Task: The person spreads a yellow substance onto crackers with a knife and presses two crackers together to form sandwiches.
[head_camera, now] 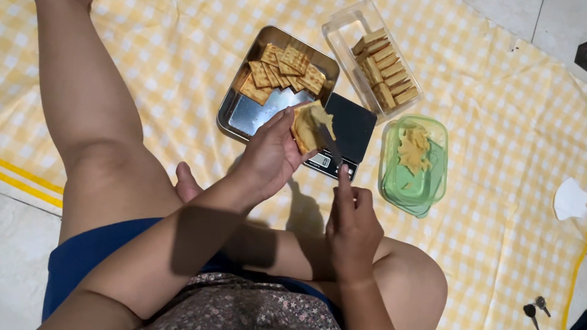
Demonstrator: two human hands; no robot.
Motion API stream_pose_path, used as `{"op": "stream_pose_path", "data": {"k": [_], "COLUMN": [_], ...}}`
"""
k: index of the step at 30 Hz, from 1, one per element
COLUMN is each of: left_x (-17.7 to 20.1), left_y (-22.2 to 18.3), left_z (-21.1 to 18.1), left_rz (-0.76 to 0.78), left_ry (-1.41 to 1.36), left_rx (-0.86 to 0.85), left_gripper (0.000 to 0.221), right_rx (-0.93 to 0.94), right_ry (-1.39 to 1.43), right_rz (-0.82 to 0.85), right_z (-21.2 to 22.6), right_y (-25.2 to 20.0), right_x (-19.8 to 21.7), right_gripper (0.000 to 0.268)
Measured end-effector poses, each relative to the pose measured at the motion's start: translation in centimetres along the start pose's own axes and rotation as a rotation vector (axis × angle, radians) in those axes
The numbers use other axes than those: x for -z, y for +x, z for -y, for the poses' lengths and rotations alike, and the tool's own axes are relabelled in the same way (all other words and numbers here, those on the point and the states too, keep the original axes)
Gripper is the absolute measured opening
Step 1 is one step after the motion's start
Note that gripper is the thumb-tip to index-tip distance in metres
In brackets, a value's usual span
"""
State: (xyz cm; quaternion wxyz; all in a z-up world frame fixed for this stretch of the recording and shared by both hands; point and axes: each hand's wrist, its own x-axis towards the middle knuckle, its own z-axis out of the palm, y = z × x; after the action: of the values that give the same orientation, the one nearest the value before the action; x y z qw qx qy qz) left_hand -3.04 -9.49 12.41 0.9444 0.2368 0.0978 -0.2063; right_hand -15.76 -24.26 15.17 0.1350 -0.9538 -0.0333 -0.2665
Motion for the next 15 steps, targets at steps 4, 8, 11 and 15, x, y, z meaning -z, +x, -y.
{"op": "stream_pose_path", "data": {"k": [4,8,11,15], "left_x": [-0.6,0.9,4.2,4.6], "left_y": [0.0,1.2,3.6,3.5], "left_z": [-0.1,0.1,0.8,-0.4], "left_rz": [0.006,-0.016,-0.021,-0.042], "left_ry": [-0.04,-0.083,-0.125,-0.077], "left_rx": [-0.015,0.033,0.077,0.108], "left_gripper": [0.038,0.041,0.043,0.043], "right_rx": [0.075,0.102,0.096,0.086], "right_ry": [-0.09,-0.087,-0.081,-0.065], "right_rz": [-0.028,-0.035,-0.021,-0.007], "right_z": [0.0,-0.4,-0.5,-0.5], "right_y": [-0.4,-0.7,-0.5,-0.5], "right_x": [-0.9,-1.5,-1.1,-0.4], "right_gripper": [0.048,0.047,0.047,0.046]}}
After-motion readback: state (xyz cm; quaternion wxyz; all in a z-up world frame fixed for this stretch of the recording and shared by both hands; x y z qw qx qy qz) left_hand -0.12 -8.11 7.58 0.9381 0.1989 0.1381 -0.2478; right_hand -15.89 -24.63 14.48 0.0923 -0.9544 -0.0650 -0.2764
